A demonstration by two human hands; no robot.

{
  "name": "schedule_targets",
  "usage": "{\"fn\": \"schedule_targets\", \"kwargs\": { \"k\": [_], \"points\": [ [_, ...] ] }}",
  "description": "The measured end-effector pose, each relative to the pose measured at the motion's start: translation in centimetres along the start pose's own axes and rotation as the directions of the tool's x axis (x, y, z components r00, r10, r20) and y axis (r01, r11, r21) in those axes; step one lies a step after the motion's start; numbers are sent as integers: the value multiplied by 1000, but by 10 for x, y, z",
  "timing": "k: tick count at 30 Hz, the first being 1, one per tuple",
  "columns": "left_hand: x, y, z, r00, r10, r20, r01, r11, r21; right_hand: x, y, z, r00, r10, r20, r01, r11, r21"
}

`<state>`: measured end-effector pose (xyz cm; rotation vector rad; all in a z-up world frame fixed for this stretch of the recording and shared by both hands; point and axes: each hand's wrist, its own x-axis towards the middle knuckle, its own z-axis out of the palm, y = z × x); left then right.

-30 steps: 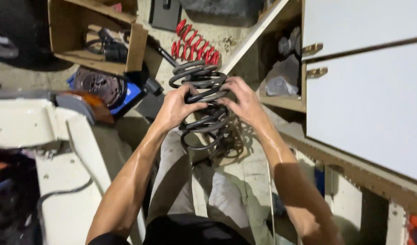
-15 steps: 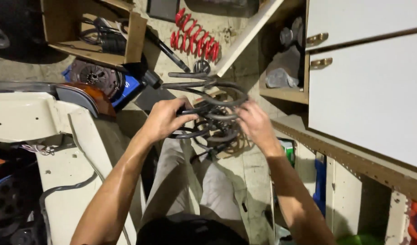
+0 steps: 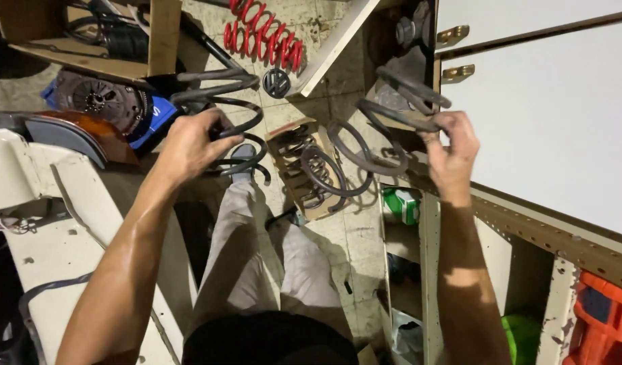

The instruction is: The person moves a cardboard box from the engine bay of a white car to a workbench. They then unpack several car parts, including a black coil spring, a red coil spring, and a clutch assembly, placing them on the floor and workbench in a garage.

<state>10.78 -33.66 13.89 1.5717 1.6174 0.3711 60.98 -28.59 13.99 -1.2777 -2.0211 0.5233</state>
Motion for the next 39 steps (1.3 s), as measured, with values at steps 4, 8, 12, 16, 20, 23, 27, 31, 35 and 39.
{"fn": "schedule_targets", "kwargs": {
  "k": [4,8,12,16,20,23,27,31,35,39],
  "points": [
    [12,10,6,1000,-6,26,5,1000,17,26,-32,-15,1000,7,-18,-5,995,98],
    [14,31,8,997,12,75,-7,998,-69,29,-37,-14,999,37,-11,-34,979,200],
    [22,43,7,992,100,76,-88,985,-150,21,-37,-13,998,59,-18,-53,970,238],
    [20,55,-2,986,158,43,-147,970,-196,2,-20,-13,996,82,-45,-69,967,244],
    [2,61,-16,974,226,27,-212,942,-259,-3,-32,-23,992,52,-116,-26,977,211],
    [-7,48,-16,971,235,-41,-236,922,-307,1,-51,-36,990,43,-136,-14,979,205],
    [-9,24,-9,927,201,-316,-347,779,-523,-1,-55,-49,982,37,-186,-4,985,171],
    [-16,17,1,931,97,-352,-312,710,-631,-9,-40,-50,973,34,-229,35,956,292],
    [-18,18,9,916,45,-399,-333,643,-690,-10,-36,-51,965,-80,-248,160,933,322],
    [-26,14,7,911,40,-411,-301,745,-595,-16,-40,-56,971,-109,-214,173,935,309]
  ]
}}
